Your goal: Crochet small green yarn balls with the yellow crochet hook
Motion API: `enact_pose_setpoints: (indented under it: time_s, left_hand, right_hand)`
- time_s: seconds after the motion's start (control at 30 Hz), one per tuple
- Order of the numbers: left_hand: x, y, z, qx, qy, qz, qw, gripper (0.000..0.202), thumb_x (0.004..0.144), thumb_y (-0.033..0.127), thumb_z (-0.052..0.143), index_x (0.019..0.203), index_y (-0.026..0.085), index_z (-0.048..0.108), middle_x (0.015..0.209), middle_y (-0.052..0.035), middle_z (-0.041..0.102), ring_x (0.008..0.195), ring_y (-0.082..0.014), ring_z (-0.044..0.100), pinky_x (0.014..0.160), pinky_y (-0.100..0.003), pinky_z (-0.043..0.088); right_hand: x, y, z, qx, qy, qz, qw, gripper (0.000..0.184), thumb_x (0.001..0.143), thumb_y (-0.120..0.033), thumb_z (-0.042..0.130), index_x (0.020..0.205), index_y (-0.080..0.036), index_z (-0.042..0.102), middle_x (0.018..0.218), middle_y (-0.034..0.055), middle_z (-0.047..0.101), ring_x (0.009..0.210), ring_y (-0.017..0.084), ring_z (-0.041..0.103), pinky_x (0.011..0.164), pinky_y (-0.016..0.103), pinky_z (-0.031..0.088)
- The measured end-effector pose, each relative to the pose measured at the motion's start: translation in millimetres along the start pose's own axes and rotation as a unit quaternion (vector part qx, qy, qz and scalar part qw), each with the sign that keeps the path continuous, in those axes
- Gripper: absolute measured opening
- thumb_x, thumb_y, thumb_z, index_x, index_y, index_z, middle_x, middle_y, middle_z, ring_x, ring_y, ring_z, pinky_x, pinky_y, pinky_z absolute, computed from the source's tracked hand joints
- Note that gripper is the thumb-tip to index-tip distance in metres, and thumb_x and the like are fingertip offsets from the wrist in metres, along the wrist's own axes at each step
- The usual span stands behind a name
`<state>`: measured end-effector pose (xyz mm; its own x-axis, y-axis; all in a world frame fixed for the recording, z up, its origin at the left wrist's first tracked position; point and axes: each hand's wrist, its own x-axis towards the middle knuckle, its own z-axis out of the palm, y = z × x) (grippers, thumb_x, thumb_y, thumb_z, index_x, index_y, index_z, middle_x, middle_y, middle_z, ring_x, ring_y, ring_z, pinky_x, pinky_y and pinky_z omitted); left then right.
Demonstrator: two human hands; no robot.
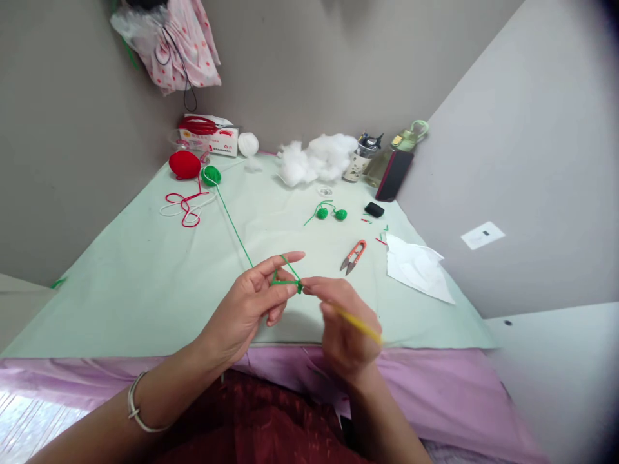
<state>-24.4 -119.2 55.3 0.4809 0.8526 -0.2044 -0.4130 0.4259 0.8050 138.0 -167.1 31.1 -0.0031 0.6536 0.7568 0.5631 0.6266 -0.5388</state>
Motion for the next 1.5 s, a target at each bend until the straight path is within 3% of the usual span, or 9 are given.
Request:
enact_pose_setpoints:
  time_s: [0.1,0.23,0.37,0.57,0.8,0.97,1.13,1.27,1.5]
  left_hand:
    - [0.5,-2.3,-0.7,-0.042,-0.026,-0.036,0.998,0.047,0.081,0.029,0.084,0.126,0.018,0.075,0.063,0.0071,0.048,0.048,-0.0029,0.029,0.046,-0.019,0.023]
    - [2.1,-2.8,-4.5,-0.084,-0.059,-0.068,0.992,0.034,0.084,0.024,0.082,0.116,0.014,0.079,0.055,0.0104,0.034,0.048,-0.0034,0.018,0.045,-0.018,0.019]
    - [1.6,-5.7,-2.2,-0.049,-0.064,-0.035,0.996,0.031,0.087,0.024,0.079,0.118,0.020,0.078,0.060,0.0075,0.046,0.047,-0.0027,0.027,0.045,-0.018,0.023]
    - [-1.1,-9.6,-3.8,0.089,-0.032,0.054,0.994,0.030,0.089,0.028,0.078,0.119,0.026,0.078,0.093,0.0002,0.068,0.063,-0.0080,0.053,0.061,-0.023,0.045]
    - [1.4,-4.7,-1.8,0.110,0.014,0.080,0.991,0.037,0.083,0.029,0.085,0.119,0.024,0.079,0.078,0.0026,0.066,0.071,-0.0123,0.058,0.072,-0.026,0.049]
    - [4.3,-6.6,-3.4,0.001,-0.030,0.003,1.000,0.045,0.081,0.030,0.087,0.123,0.020,0.077,0.070,0.0052,0.057,0.050,-0.0034,0.039,0.050,-0.019,0.033]
    - [5.8,-1.9,-6.8,-0.066,-0.045,-0.035,0.996,0.027,0.083,0.022,0.083,0.109,0.016,0.083,0.059,0.0096,0.040,0.045,-0.0002,0.020,0.043,-0.018,0.019]
    - [4.0,-3.4,-2.6,-0.019,-0.039,0.009,0.999,0.023,0.085,0.023,0.081,0.108,0.021,0.083,0.067,0.0058,0.054,0.047,-0.0007,0.036,0.048,-0.018,0.029]
    - [3.4,-6.9,-1.4,0.007,-0.037,0.019,0.999,0.029,0.086,0.024,0.081,0.116,0.026,0.081,0.083,0.0024,0.071,0.068,-0.0080,0.057,0.071,-0.022,0.047]
  right_hand:
    - [-2.4,-2.1,1.4,-0.082,-0.017,-0.070,0.994,0.036,0.098,-0.011,0.061,0.125,-0.029,0.073,0.113,0.0087,0.078,0.103,0.023,0.075,0.082,0.035,0.064]
    - [3.4,-2.5,0.5,0.067,0.072,0.079,0.992,0.025,0.103,-0.017,0.054,0.111,-0.026,0.076,0.091,0.0051,0.074,0.078,0.018,0.071,0.070,0.035,0.062]
    - [9.2,0.4,3.5,0.230,0.074,0.166,0.956,0.021,0.105,-0.027,0.055,0.103,-0.024,0.076,0.093,0.0050,0.075,0.071,0.016,0.068,0.062,0.032,0.059]
    - [10.1,-0.2,5.5,0.216,0.040,0.173,0.960,0.021,0.104,-0.027,0.057,0.105,-0.025,0.078,0.094,0.0042,0.078,0.071,0.015,0.067,0.064,0.032,0.057]
    - [3.7,-2.9,6.2,0.090,0.033,0.070,0.993,0.025,0.103,-0.016,0.056,0.111,-0.028,0.076,0.103,0.0052,0.080,0.093,0.020,0.074,0.076,0.036,0.062]
    - [-8.0,1.7,11.6,-0.068,0.048,-0.037,0.996,0.037,0.096,-0.010,0.066,0.123,-0.033,0.075,0.118,0.0065,0.076,0.098,0.021,0.074,0.078,0.035,0.062]
    - [4.4,1.7,3.8,0.139,0.114,0.121,0.976,0.023,0.102,-0.016,0.058,0.106,-0.026,0.078,0.088,0.0032,0.075,0.073,0.016,0.068,0.068,0.033,0.058]
    - [10.8,1.2,5.1,0.274,0.118,0.196,0.934,0.020,0.103,-0.025,0.059,0.097,-0.026,0.078,0.088,0.0023,0.073,0.065,0.013,0.063,0.060,0.030,0.054]
    - [8.7,-0.5,10.0,0.241,0.055,0.163,0.955,0.021,0.102,-0.023,0.061,0.107,-0.031,0.080,0.100,0.0022,0.080,0.085,0.016,0.071,0.077,0.033,0.058]
